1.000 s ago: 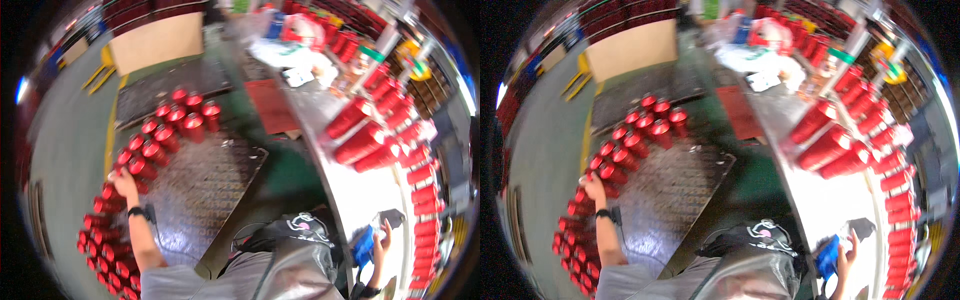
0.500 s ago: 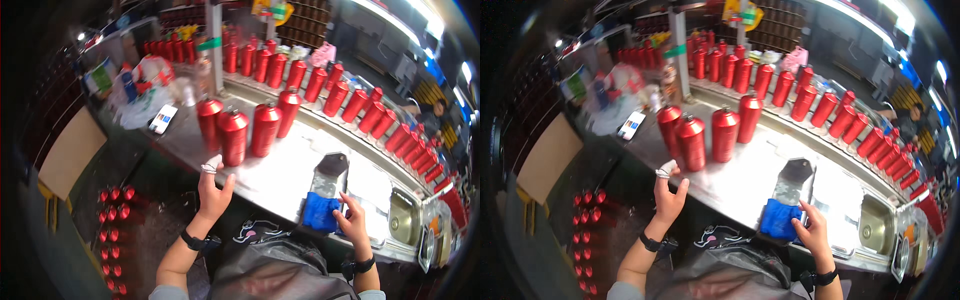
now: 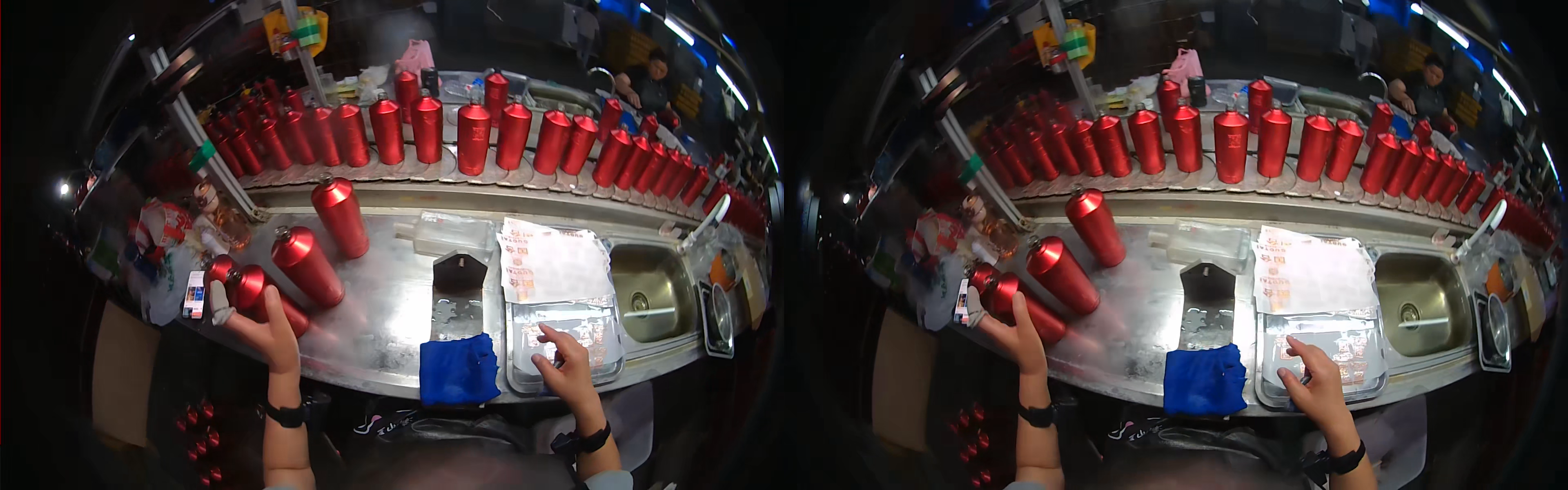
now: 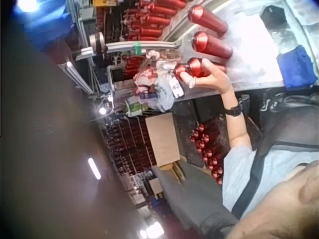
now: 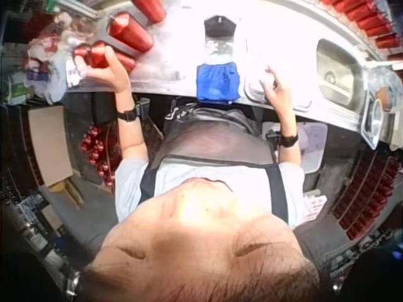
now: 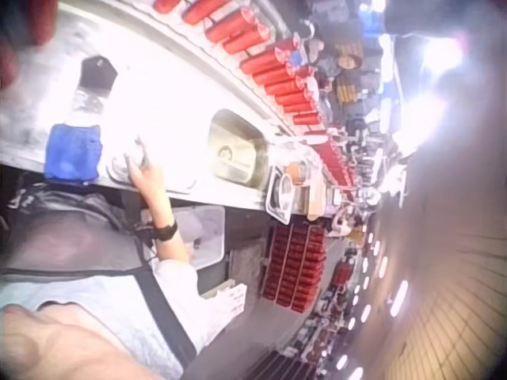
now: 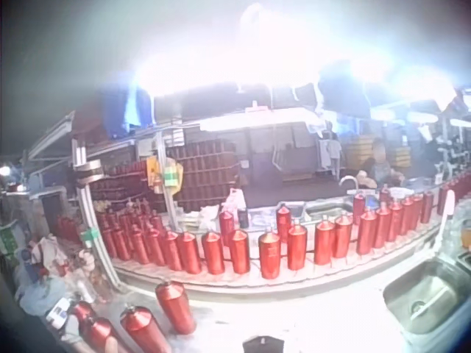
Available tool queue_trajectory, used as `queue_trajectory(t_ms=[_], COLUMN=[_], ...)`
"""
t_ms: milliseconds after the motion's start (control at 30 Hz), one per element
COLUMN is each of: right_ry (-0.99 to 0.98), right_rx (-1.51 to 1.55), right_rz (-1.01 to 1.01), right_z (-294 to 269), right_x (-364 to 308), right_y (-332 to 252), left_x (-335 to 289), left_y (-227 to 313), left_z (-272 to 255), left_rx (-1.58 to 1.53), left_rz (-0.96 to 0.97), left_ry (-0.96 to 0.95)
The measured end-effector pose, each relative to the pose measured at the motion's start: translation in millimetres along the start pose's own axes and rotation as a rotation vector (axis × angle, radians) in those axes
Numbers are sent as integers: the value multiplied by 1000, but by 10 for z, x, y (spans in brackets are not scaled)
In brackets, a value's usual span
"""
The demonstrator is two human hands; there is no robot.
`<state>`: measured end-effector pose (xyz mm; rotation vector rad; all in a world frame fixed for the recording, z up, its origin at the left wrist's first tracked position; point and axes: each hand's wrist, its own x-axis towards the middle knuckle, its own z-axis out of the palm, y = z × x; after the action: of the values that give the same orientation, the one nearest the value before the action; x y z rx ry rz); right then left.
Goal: Applying decorative labels and cleaning red liquor bottles on an assembly line.
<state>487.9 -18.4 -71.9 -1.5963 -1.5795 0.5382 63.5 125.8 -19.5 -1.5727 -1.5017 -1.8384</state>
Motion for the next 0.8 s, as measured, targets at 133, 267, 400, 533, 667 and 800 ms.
queue_trajectory(t_ms=[133,267,400,533,667,800], right_ry=[-24,-15,3,22,-29,-73], right_rx=[65,102,118,155,180,185], right_rz=[3,-61,-13,42,-6,-12], right_z=[-7,-4,-74,-78,-26,25], right_x=[183,256,176,230,359,429], right_y=[71,216,398,546,522,460], left_x=[-84,-41,-70,-69,-84,-296], left_y=[446,142,-190,-296,-475,71], left_z=[320,778,874,921,854,742], left_rx=[35,143,256,136,132,-77], left_rz=[220,43,11,-136,-46,-148], left_ry=[-209,-192,-141,-116,-101,-329])
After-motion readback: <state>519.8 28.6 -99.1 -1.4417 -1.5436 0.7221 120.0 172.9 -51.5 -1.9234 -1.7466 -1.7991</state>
